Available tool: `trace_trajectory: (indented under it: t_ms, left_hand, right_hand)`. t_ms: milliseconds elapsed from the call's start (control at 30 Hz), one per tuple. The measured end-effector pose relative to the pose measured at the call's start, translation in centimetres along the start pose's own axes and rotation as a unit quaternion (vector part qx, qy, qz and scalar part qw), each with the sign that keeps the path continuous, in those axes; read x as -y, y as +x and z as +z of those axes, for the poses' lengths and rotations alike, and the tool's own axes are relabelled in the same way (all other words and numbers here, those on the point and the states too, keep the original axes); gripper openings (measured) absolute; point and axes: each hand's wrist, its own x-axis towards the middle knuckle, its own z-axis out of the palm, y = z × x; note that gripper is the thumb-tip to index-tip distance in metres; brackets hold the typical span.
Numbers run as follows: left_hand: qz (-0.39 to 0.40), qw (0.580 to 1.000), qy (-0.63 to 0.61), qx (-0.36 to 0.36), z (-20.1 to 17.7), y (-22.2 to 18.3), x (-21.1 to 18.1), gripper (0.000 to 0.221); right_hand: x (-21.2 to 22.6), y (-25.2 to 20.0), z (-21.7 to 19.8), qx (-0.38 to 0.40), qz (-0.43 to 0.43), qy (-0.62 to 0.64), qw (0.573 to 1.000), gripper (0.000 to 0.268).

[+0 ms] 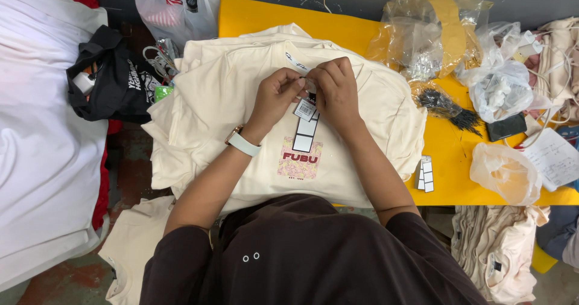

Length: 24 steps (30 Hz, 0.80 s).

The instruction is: Attaching brand tags to t-shirts using a tagging gun and stacking them on a table

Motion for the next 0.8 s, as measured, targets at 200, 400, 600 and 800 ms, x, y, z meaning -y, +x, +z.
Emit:
trace_trajectory:
  t_ms: [200,400,600,800]
  left_hand:
    - [-0.005,0.999,0.034,0.012,-0.7,-0.3,0.5,0.007]
    - [-0.018,0.996,0.055,0.061,-0.4,-2.0,-3.3,0.014]
    - [0.132,0.940,0.316,0.011,-6.1,-12.2,-11.5,0.010]
    - [0.142,0.894,0.364,-0.218,-14.8,-23.8,-11.7,0.017]
  right_hand:
    - [1.3,0.3,-0.3,-0.004,-0.019,0.010,1.000,0.015]
    - [1.9,-2.2,-2.5,-0.004,0.058,0.104,0.993,0.017]
    - [5.0,-15.9,-16.3,-0.016,0.316,-0.050,0.947,0.023]
    - [7.4,-24.8,-20.1,0.294,0.600,-0.064,0.741,0.039]
